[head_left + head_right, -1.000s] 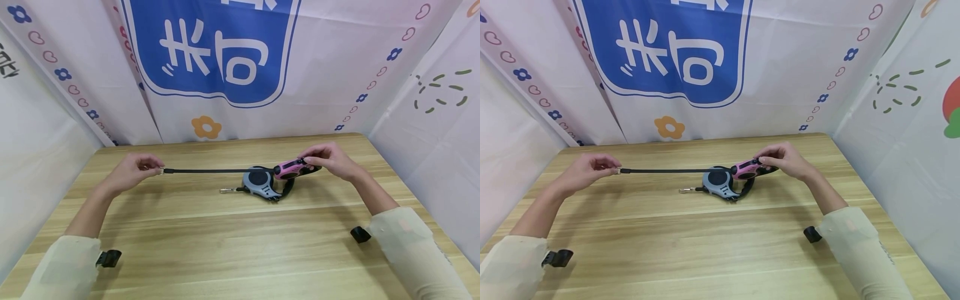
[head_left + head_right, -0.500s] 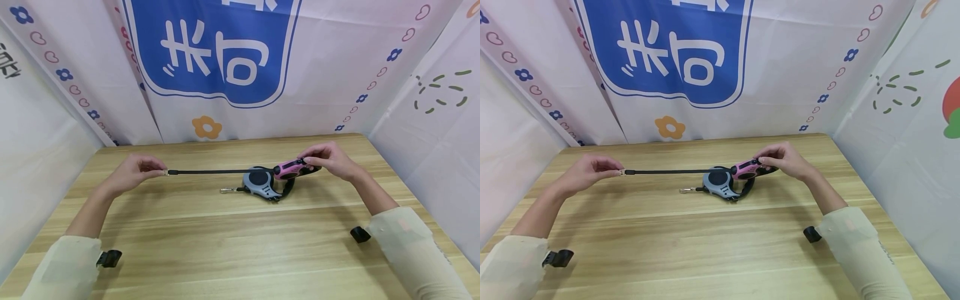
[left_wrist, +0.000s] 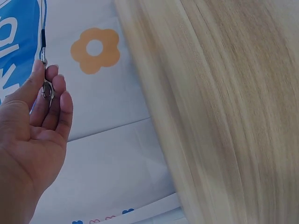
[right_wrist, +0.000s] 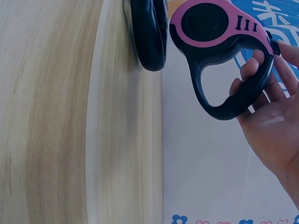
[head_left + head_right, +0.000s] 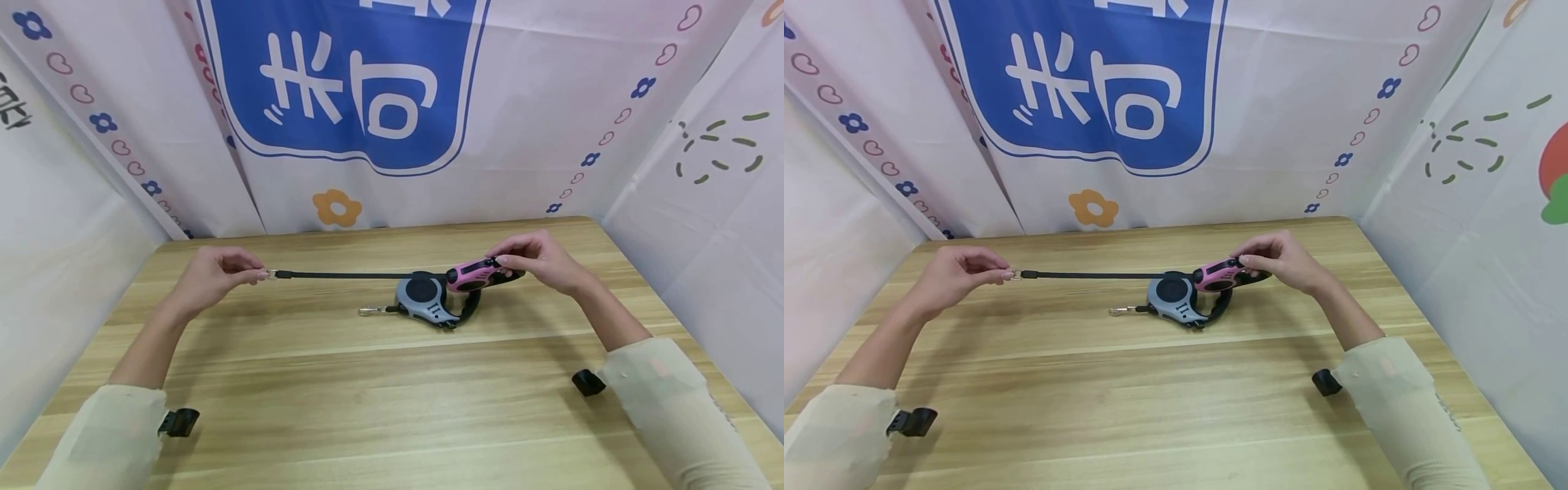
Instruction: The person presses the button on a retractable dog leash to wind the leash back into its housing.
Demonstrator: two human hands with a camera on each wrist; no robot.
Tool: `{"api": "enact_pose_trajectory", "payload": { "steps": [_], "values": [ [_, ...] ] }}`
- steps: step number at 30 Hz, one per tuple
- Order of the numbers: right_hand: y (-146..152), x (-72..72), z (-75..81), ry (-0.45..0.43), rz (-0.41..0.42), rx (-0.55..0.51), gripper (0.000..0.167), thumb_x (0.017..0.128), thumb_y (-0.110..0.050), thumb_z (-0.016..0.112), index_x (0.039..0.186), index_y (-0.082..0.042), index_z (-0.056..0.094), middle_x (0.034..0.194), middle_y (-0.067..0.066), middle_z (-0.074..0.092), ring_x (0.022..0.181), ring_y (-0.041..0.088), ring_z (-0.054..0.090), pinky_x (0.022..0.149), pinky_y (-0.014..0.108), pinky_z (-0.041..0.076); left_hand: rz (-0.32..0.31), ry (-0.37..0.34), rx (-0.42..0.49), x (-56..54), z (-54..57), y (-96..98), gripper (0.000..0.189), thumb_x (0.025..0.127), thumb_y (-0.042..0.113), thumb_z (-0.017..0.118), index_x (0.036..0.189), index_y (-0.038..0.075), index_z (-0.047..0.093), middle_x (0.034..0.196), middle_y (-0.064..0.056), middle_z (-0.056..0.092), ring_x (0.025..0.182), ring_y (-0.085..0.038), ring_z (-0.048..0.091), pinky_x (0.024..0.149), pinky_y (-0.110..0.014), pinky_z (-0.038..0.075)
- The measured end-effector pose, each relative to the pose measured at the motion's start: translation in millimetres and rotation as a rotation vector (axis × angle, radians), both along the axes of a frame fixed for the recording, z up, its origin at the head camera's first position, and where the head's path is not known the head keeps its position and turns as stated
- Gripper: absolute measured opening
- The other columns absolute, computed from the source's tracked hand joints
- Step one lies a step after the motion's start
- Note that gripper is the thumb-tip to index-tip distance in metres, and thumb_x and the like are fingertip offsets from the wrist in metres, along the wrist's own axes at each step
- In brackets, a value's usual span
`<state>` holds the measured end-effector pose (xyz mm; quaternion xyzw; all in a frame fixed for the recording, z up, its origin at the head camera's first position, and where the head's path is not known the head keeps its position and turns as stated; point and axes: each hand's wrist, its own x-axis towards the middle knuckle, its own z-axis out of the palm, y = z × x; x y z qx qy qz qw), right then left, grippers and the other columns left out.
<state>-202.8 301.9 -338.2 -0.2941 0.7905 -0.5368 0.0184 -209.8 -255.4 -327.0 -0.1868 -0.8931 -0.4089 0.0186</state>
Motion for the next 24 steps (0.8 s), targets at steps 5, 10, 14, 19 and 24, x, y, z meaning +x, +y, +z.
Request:
{"api": "enact_pose_trajectory", "payload": {
  "steps": [5,10,14,19,24],
  "values": [
    [-0.1,0.0,0.1,0.004,0.003,-0.002,0.018,0.099,0.006,0.060,0.112,0.011,0.072,0.102,-0.003,0.076,0.073,0.014,0.066,0.064,0.026,0.055,-0.019,0.003,-0.001,0.3,-0.9,-1.0,0.012,0.094,0.005,0.076,0.103,-0.003,0.076,0.088,-0.007,0.076,0.075,-0.007,0.068,0.067,-0.021,0.055],
    [-0.6,-0.1,0.3,0.003,0.000,0.003,0.018,0.099,0.006,0.061,0.112,0.011,0.071,0.103,-0.004,0.076,0.074,0.014,0.066,0.064,0.026,0.055,-0.069,0.000,0.008,0.1,-1.9,-1.0,0.010,0.096,-0.002,0.072,0.104,-0.005,0.075,0.098,-0.019,0.075,0.079,-0.006,0.070,0.071,-0.020,0.057],
    [-0.9,-0.2,0.3,0.002,0.001,0.003,0.018,0.099,0.006,0.061,0.112,0.011,0.071,0.103,-0.004,0.076,0.074,0.014,0.066,0.064,0.026,0.055,-0.098,-0.009,0.025,-1.1,-2.4,-0.8,0.011,0.096,-0.006,0.069,0.105,-0.008,0.074,0.101,-0.022,0.075,0.083,-0.007,0.073,0.074,-0.019,0.058],
    [-1.0,0.2,0.2,0.001,0.001,0.003,0.018,0.099,0.006,0.060,0.112,0.012,0.071,0.104,-0.004,0.076,0.074,0.014,0.067,0.065,0.026,0.055,-0.120,-0.038,0.047,-1.8,-3.0,-0.8,0.012,0.096,-0.009,0.067,0.106,-0.010,0.072,0.101,-0.025,0.074,0.085,-0.009,0.074,0.076,-0.020,0.058],
    [-1.0,0.1,0.0,0.004,-0.007,0.007,0.018,0.099,0.005,0.061,0.112,0.011,0.071,0.103,-0.004,0.076,0.074,0.014,0.066,0.065,0.026,0.055,-0.157,-0.053,0.077,-4.4,-6.4,-1.9,0.014,0.095,-0.013,0.065,0.108,-0.013,0.070,0.101,-0.024,0.074,0.083,-0.007,0.073,0.074,-0.021,0.059]
  ]
}}
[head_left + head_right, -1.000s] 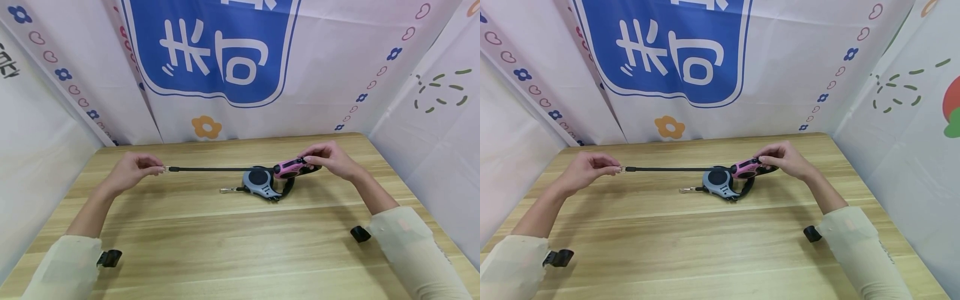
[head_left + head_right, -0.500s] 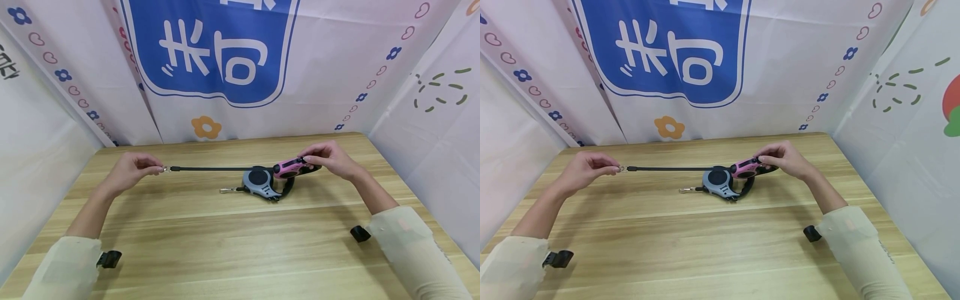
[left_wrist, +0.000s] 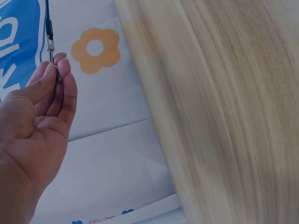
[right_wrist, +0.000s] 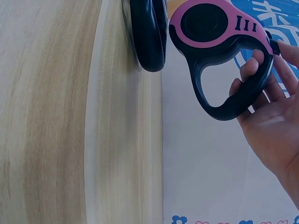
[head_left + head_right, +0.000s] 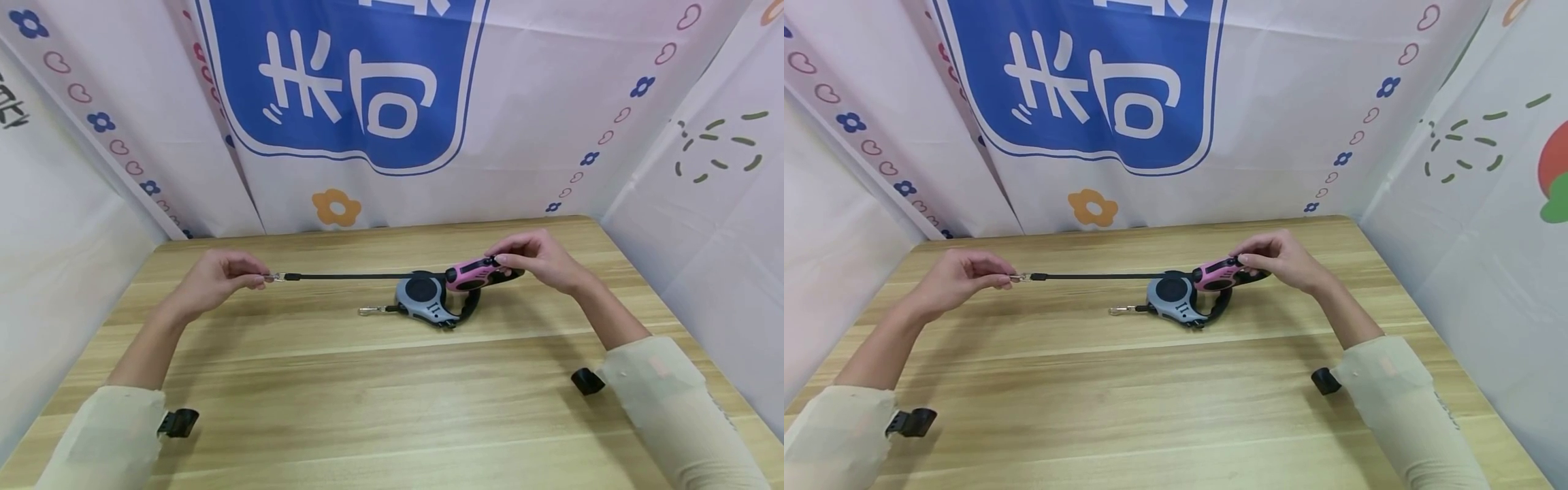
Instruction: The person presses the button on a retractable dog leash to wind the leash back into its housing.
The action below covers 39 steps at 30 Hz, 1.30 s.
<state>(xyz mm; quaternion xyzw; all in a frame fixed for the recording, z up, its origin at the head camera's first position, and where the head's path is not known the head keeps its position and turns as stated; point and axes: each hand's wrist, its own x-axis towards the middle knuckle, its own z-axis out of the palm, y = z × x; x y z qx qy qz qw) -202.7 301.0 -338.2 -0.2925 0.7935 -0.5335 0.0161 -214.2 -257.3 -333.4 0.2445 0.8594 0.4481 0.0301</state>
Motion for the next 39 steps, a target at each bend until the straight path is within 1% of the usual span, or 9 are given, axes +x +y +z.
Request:
{"api": "enact_pose_trajectory", "payload": {
  "steps": [5,10,13,16,19,21,23,29,39],
  "values": [
    [-0.9,-0.8,-0.6,-0.006,0.005,0.000,0.018,0.099,0.006,0.061,0.113,0.012,0.071,0.103,-0.003,0.076,0.074,0.014,0.066,0.064,0.026,0.055,0.007,0.000,0.014,-1.5,-1.6,-0.5,0.014,0.093,-0.015,0.066,0.107,-0.015,0.069,0.095,-0.021,0.075,0.079,-0.006,0.073,0.071,-0.022,0.059],
    [-2.2,-1.4,0.0,-0.008,0.006,-0.001,0.018,0.099,0.005,0.060,0.113,0.012,0.071,0.103,-0.003,0.076,0.074,0.014,0.066,0.064,0.026,0.055,0.057,-0.015,0.004,-0.7,0.0,0.0,0.013,0.093,-0.012,0.068,0.106,-0.014,0.068,0.092,-0.022,0.074,0.076,-0.007,0.073,0.070,-0.023,0.059],
    [-2.8,-1.3,0.9,-0.009,0.005,0.000,0.018,0.099,0.005,0.061,0.113,0.013,0.070,0.103,-0.003,0.076,0.074,0.015,0.066,0.064,0.026,0.055,0.083,-0.007,-0.022,0.0,0.6,0.2,0.013,0.093,-0.009,0.071,0.105,-0.013,0.068,0.093,-0.021,0.074,0.076,-0.009,0.072,0.069,-0.023,0.059],
    [-3.5,-1.1,1.7,-0.010,0.004,0.005,0.019,0.099,0.005,0.061,0.113,0.012,0.070,0.103,-0.003,0.076,0.074,0.015,0.066,0.064,0.027,0.055,0.098,0.006,-0.037,0.4,0.8,0.5,0.013,0.093,-0.006,0.073,0.105,-0.010,0.069,0.093,-0.018,0.074,0.077,-0.011,0.072,0.068,-0.022,0.058],
    [-4.0,-1.0,2.1,-0.011,0.003,0.010,0.019,0.099,0.005,0.061,0.113,0.012,0.070,0.103,-0.003,0.075,0.074,0.016,0.066,0.064,0.027,0.055,0.106,0.018,-0.037,1.1,1.2,1.2,0.012,0.092,-0.006,0.074,0.104,-0.009,0.070,0.091,-0.010,0.074,0.077,-0.013,0.072,0.068,-0.022,0.058],
    [-4.3,-0.9,2.4,-0.014,0.003,0.010,0.019,0.099,0.005,0.061,0.113,0.012,0.070,0.103,-0.003,0.075,0.074,0.016,0.066,0.064,0.027,0.055,0.101,0.027,-0.037,1.4,1.1,1.7,0.011,0.092,-0.006,0.074,0.103,-0.008,0.070,0.090,-0.006,0.073,0.078,-0.012,0.071,0.068,-0.021,0.057],
    [-4.5,-0.8,2.4,-0.013,0.003,0.007,0.019,0.099,0.005,0.061,0.113,0.012,0.070,0.103,-0.003,0.076,0.074,0.016,0.066,0.064,0.027,0.055,0.092,0.034,-0.033,1.8,1.0,2.2,0.010,0.092,-0.006,0.074,0.102,-0.008,0.071,0.090,-0.006,0.073,0.078,-0.011,0.070,0.069,-0.021,0.057],
    [-5.6,-1.9,2.0,-0.008,0.006,0.007,0.019,0.099,0.004,0.061,0.113,0.012,0.071,0.104,-0.003,0.076,0.075,0.014,0.067,0.065,0.027,0.056,0.044,0.037,-0.017,2.0,0.2,3.4,0.010,0.093,-0.008,0.072,0.103,-0.008,0.072,0.096,-0.017,0.072,0.081,-0.007,0.068,0.071,-0.020,0.057],
    [-6.2,-1.6,3.2,-0.008,0.007,0.001,0.018,0.099,0.005,0.061,0.113,0.011,0.071,0.103,-0.002,0.076,0.075,0.014,0.066,0.065,0.026,0.055,-0.002,0.044,-0.004,0.5,-0.7,5.1,0.012,0.093,-0.010,0.070,0.104,-0.008,0.073,0.098,-0.016,0.072,0.084,-0.008,0.068,0.072,-0.019,0.057]
  ]
}}
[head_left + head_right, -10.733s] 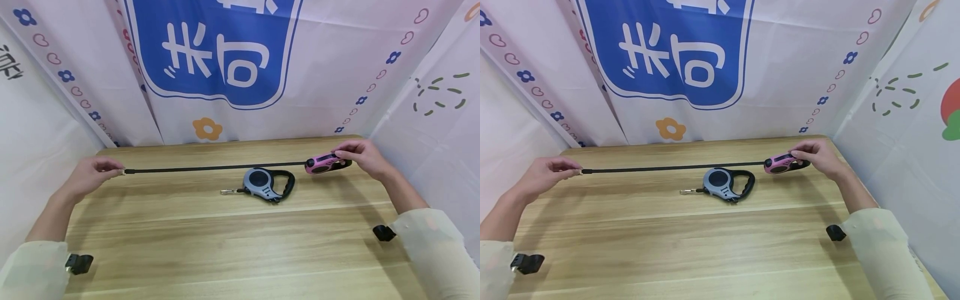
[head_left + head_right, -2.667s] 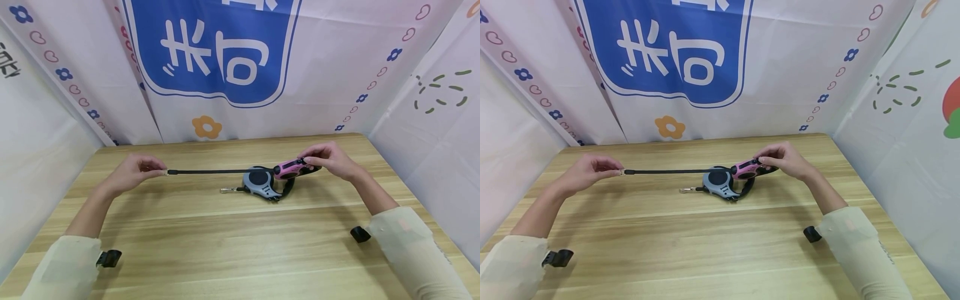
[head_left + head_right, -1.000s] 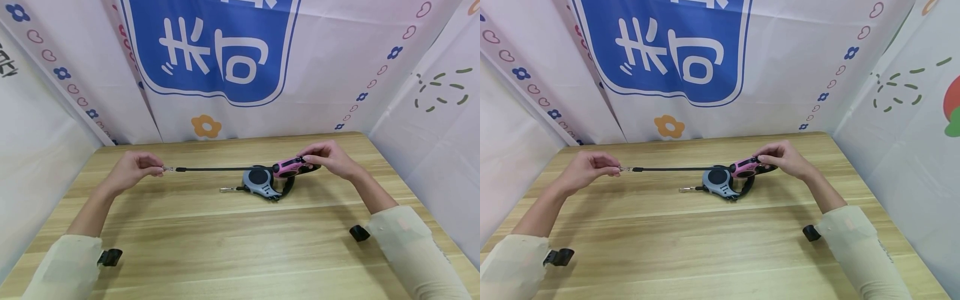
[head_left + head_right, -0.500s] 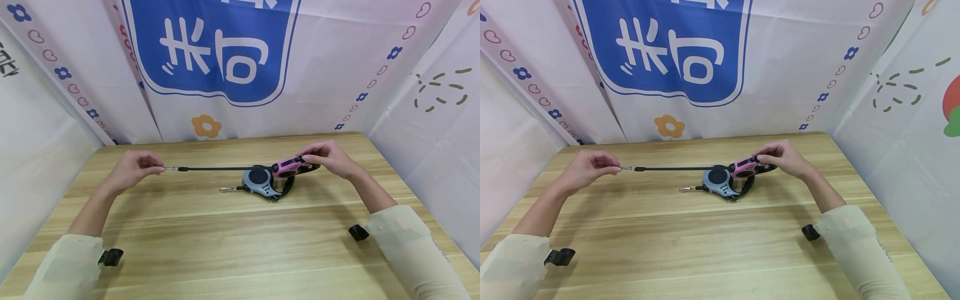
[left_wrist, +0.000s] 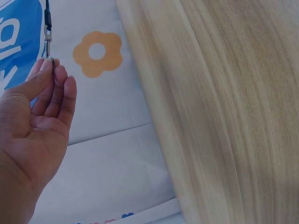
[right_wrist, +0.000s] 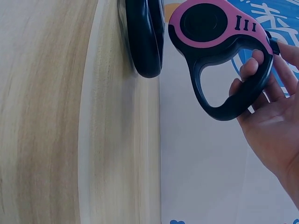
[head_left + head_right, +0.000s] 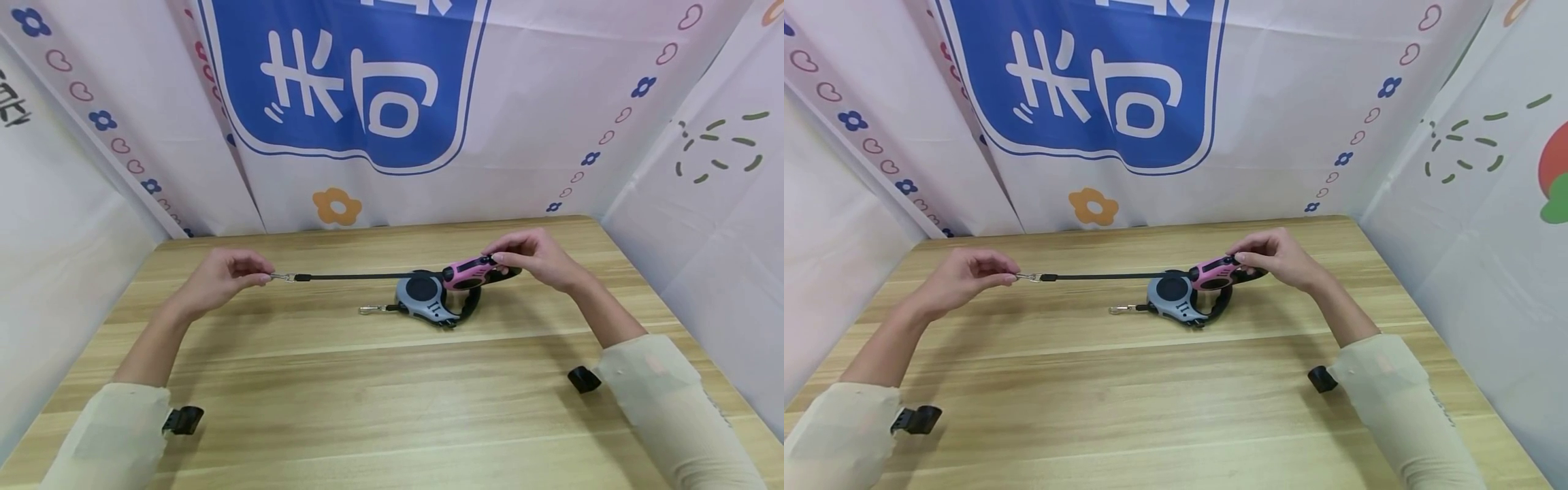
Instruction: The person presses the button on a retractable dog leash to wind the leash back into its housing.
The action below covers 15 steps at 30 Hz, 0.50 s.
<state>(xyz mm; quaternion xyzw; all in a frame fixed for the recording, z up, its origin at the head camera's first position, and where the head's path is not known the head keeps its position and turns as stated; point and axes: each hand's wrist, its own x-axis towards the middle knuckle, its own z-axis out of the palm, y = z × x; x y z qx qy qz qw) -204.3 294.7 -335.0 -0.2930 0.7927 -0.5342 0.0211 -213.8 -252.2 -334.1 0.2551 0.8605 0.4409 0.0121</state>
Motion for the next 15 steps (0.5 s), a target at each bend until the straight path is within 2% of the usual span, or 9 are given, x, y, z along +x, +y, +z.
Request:
{"api": "enact_pose_trajectory", "payload": {
  "steps": [15],
  "values": [
    [-1.0,-1.2,-1.4,0.017,-0.001,0.001,0.018,0.099,0.004,0.062,0.113,0.011,0.071,0.101,-0.002,0.076,0.072,0.016,0.065,0.062,0.026,0.054,-0.004,0.006,-0.029,0.1,1.2,4.1,0.012,0.095,-0.006,0.070,0.107,-0.005,0.075,0.103,-0.016,0.073,0.087,-0.005,0.065,0.073,-0.022,0.056]
  ]
}}
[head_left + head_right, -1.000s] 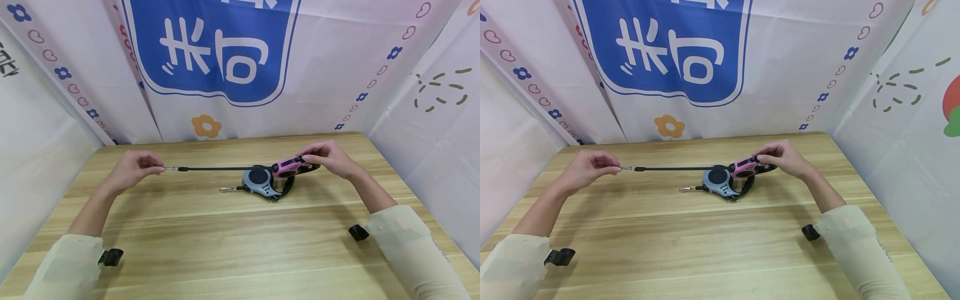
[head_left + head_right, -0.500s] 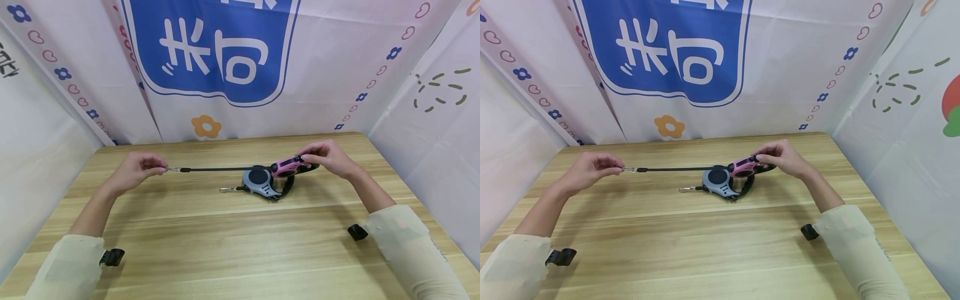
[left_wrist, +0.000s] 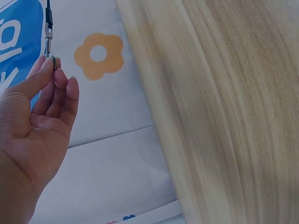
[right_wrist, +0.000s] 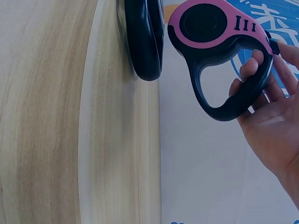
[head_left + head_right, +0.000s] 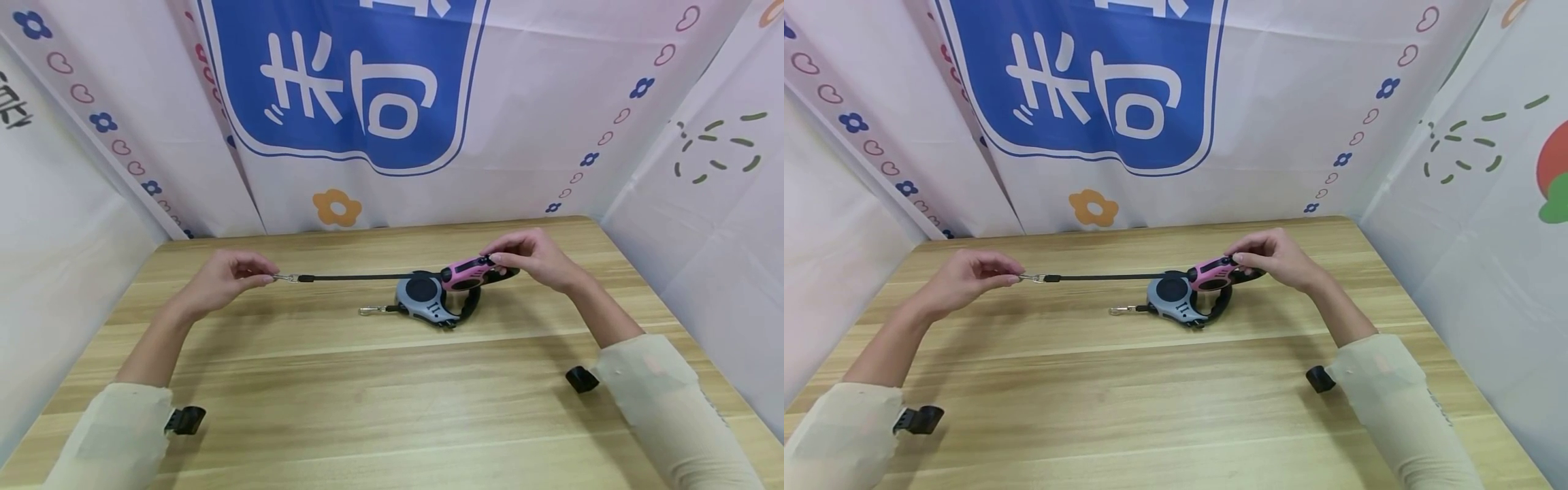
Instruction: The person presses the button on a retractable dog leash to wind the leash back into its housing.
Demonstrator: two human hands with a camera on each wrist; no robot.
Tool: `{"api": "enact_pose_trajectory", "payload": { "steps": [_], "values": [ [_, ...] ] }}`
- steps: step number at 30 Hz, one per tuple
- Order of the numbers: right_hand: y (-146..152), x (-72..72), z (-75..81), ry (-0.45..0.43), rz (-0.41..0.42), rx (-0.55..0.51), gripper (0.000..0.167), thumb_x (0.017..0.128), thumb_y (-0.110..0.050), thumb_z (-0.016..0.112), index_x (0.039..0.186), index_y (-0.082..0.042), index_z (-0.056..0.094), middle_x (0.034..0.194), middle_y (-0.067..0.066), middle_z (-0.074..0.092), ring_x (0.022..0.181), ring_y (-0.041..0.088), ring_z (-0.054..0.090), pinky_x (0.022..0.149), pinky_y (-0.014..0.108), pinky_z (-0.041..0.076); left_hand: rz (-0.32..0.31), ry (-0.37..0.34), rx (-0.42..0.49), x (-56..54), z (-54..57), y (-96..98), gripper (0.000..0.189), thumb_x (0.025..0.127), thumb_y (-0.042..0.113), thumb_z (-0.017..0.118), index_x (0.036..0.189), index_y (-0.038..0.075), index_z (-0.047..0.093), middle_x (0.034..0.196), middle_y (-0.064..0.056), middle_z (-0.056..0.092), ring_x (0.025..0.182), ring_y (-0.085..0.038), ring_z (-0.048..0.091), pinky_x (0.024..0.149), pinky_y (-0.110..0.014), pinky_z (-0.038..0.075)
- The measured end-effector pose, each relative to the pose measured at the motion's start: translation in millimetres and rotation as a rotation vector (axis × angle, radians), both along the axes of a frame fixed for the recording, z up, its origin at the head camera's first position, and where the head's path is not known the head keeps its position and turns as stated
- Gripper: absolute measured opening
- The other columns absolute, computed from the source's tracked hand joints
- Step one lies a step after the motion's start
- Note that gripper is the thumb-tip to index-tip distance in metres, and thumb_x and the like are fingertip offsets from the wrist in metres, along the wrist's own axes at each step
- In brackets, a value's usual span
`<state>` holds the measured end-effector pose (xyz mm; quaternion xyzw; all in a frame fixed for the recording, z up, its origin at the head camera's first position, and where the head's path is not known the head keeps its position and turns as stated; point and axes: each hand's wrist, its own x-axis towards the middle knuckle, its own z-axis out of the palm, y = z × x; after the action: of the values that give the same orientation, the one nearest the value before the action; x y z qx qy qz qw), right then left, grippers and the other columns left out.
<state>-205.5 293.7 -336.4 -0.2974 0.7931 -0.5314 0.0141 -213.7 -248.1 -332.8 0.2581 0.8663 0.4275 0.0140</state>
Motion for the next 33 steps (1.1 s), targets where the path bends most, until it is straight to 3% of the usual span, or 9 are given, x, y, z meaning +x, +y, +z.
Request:
{"api": "enact_pose_trajectory", "payload": {
  "steps": [33],
  "values": [
    [-3.8,-1.8,-0.2,-0.013,0.006,-0.010,0.018,0.098,0.004,0.062,0.112,0.011,0.071,0.101,-0.001,0.076,0.073,0.014,0.066,0.063,0.027,0.055,-0.030,0.013,-0.028,-1.6,-2.1,8.4,0.012,0.097,-0.002,0.069,0.107,-0.002,0.076,0.104,-0.016,0.073,0.088,-0.006,0.065,0.074,-0.021,0.054]
  ]
}}
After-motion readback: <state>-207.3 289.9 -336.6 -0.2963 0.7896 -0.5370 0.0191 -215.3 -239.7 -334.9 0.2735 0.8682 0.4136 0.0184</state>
